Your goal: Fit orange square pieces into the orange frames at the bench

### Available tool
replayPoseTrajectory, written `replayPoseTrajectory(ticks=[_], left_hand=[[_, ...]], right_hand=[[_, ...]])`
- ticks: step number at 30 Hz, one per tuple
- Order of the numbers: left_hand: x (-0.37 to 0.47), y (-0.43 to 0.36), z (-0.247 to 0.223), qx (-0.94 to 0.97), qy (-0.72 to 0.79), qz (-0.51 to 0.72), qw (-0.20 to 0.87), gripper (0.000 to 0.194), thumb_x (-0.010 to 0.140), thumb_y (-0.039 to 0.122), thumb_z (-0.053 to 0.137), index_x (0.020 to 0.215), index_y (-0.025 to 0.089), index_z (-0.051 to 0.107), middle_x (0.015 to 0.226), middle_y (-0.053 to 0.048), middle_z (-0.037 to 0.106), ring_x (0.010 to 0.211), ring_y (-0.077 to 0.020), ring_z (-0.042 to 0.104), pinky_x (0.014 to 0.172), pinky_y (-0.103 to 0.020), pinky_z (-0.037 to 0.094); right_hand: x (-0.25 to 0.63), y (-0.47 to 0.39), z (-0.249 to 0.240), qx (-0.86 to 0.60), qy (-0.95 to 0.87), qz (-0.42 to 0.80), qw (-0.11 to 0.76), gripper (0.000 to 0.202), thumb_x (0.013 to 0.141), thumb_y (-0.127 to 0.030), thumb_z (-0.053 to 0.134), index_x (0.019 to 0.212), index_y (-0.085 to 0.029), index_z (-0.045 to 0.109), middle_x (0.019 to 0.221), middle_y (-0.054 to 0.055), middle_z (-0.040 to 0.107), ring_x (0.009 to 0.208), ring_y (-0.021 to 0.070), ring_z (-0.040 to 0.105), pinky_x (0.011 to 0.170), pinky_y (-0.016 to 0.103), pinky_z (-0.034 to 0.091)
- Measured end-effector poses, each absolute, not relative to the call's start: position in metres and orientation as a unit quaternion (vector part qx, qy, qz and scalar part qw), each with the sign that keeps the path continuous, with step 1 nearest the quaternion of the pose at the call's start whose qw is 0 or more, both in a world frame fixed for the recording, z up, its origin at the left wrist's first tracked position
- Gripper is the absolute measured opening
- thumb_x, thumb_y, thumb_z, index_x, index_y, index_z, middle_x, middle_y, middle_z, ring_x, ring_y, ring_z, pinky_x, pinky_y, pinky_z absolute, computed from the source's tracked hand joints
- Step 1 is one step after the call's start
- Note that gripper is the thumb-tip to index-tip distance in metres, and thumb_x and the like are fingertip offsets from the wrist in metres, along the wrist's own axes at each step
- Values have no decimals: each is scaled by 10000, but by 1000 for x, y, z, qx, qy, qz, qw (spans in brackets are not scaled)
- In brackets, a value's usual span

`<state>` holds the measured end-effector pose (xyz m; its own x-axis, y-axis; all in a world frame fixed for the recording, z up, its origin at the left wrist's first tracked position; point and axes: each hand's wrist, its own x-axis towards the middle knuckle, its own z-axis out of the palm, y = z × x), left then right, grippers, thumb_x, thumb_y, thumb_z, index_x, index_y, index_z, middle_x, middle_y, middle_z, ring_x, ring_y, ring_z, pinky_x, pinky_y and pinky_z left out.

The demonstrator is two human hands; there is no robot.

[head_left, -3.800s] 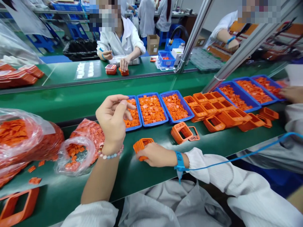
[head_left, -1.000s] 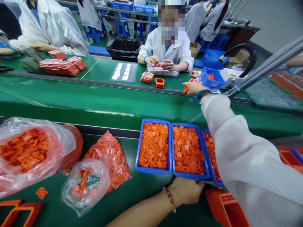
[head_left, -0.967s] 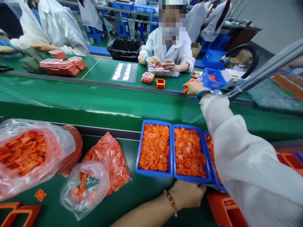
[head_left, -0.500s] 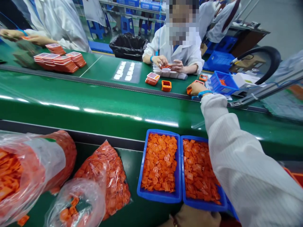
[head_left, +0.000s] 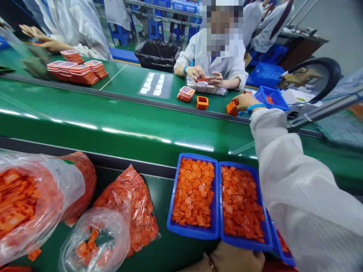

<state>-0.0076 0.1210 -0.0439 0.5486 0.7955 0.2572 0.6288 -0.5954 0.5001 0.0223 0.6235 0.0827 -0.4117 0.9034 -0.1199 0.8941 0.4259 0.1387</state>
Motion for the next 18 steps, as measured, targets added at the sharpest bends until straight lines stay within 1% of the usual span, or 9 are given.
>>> replayPoseTrajectory(ticks=[2,4,5,7,11,13,14,16,18], left_hand=[[-8,119,-45,877,387,237,160,101,841,255,613,905,225,685,1045,-124,734,918,-268,685,715,-368,566],[-14,117,-43,892,354,233,156,80,842,251,614,872,190,656,843,-95,720,840,-261,689,735,-385,562],[-17,116,-41,894,351,228,160,94,845,250,609,883,172,645,807,-81,707,818,-258,689,731,-387,558],[-22,116,-37,892,362,209,174,112,857,239,586,912,155,634,821,-78,704,812,-255,689,703,-371,545],[-26,120,-26,893,372,159,199,137,863,212,550,944,159,647,795,-76,701,776,-255,685,664,-364,526],[-27,120,-22,896,374,144,190,154,863,199,553,969,152,655,769,-82,695,764,-253,683,673,-365,524],[-27,121,-21,899,373,140,181,162,865,192,554,982,147,657,774,-90,696,774,-254,685,678,-363,524],[-28,120,-18,905,370,133,163,160,869,181,559,983,138,662,798,-106,700,791,-252,687,687,-357,524],[-29,118,-15,909,366,128,151,148,871,172,559,963,129,667,822,-117,704,800,-246,689,702,-355,527]], right_hand=[[25,615,104,532,841,30,92,533,811,-96,647,1329,25,615,1155,252,698,1019,178,635,809,273,388],[28,601,125,531,841,36,94,534,842,-165,642,1322,66,600,1107,255,705,999,163,627,779,281,370],[29,592,134,532,840,43,94,542,854,-198,639,1324,70,596,1104,255,704,994,164,625,768,289,365],[31,568,150,529,841,59,96,536,879,-248,626,1333,37,603,1121,247,703,997,176,624,755,310,354],[32,490,171,497,856,82,111,470,930,-253,587,1357,-59,614,1121,228,718,995,213,644,736,323,355],[31,438,178,452,880,78,124,433,934,-248,589,1341,-112,639,1134,211,725,1000,224,660,742,310,372],[31,409,180,422,895,74,127,430,928,-235,597,1344,-139,639,1182,197,715,1039,228,656,766,300,383],[28,350,185,380,914,74,126,441,915,-279,615,1348,-197,639,1212,167,713,1060,264,662,785,314,405],[26,291,190,350,927,66,112,426,928,-341,597,1343,-257,636,1176,113,737,1027,266,683,768,310,431]])
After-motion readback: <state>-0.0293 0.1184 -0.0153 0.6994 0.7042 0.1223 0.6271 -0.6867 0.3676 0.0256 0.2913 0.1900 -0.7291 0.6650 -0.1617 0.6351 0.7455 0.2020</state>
